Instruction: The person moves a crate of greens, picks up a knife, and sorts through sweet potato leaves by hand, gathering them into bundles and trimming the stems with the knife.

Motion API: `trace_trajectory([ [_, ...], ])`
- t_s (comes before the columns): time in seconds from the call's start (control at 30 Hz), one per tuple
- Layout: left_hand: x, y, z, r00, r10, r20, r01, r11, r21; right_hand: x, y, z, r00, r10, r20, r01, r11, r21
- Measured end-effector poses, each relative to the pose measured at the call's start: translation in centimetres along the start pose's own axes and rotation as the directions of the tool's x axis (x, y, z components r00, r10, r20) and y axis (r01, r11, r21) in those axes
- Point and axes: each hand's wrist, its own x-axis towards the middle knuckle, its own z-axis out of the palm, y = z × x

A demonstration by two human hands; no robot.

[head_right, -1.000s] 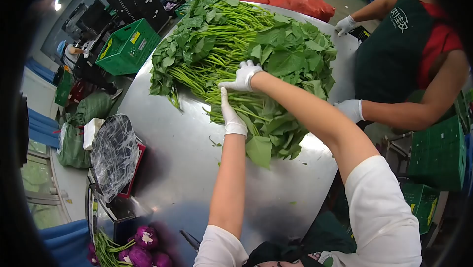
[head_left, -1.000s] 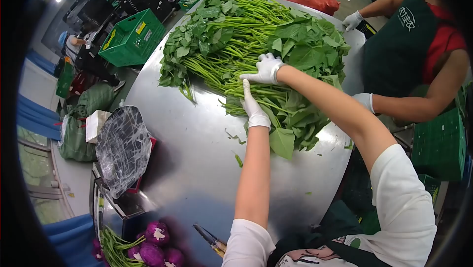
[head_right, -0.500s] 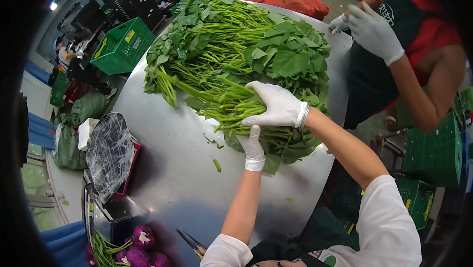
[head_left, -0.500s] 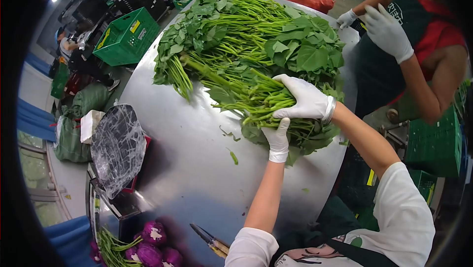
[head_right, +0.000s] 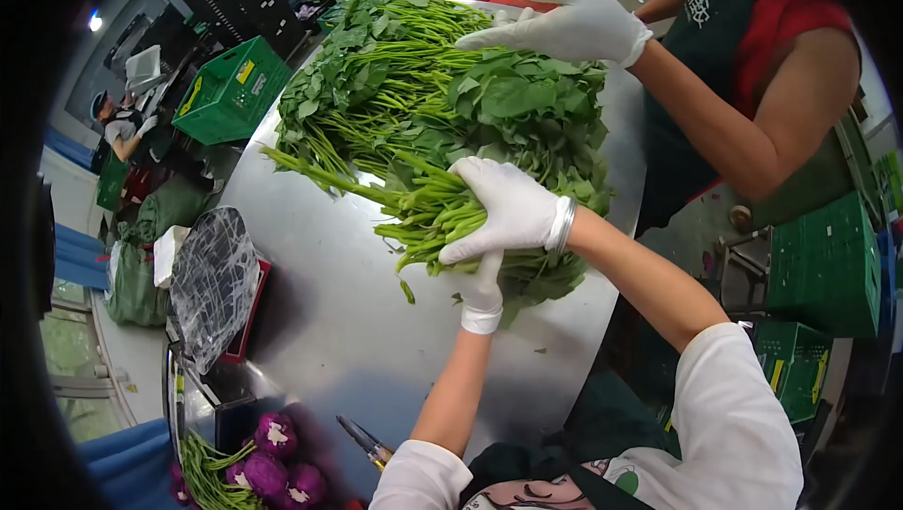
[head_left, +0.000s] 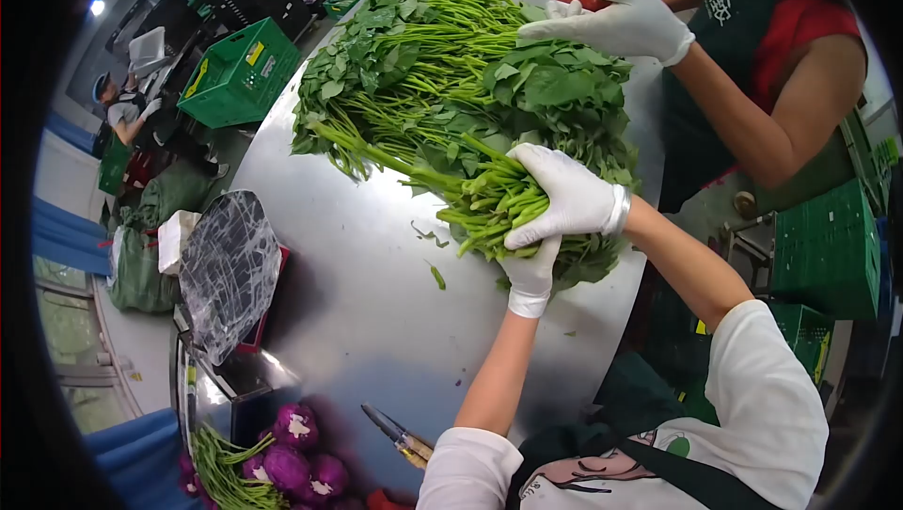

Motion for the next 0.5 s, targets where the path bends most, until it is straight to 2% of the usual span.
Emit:
trace_trajectory([
  [0.1,-1.1,7.9,-0.1,0.995,-0.104,-0.006,0.104,0.995,-0.004,-3.1,-4.2,-0.1,0.992,0.063,-0.110,-0.040,0.979,0.198],
  [0.13,-1.4,10.1,-0.2,0.993,-0.114,-0.007,0.114,0.993,-0.032,-3.8,-5.1,-0.1,0.994,0.080,-0.073,-0.061,0.972,0.228],
  [0.23,-3.3,15.6,-1.0,0.961,-0.277,0.018,0.277,0.961,-0.015,-6.3,-8.5,0.2,0.975,0.220,0.032,-0.217,0.911,0.350],
  [0.37,-8.1,16.4,-3.8,0.871,-0.491,0.022,0.491,0.871,0.012,-9.5,-9.6,4.3,0.949,0.284,0.139,-0.315,0.812,0.492],
  [0.4,-9.0,16.8,-4.3,0.817,-0.576,0.009,0.576,0.816,-0.035,-10.1,-10.1,5.5,0.912,0.344,0.224,-0.409,0.710,0.574],
  [0.43,-9.7,16.3,-5.0,0.777,-0.629,-0.035,0.629,0.777,0.005,-10.5,-11.4,5.8,0.899,0.311,0.310,-0.438,0.589,0.679],
  [0.5,-11.5,13.6,-7.2,0.681,-0.719,-0.137,0.731,0.679,0.073,-11.3,-7.1,12.0,0.780,0.370,0.505,-0.626,0.466,0.625],
])
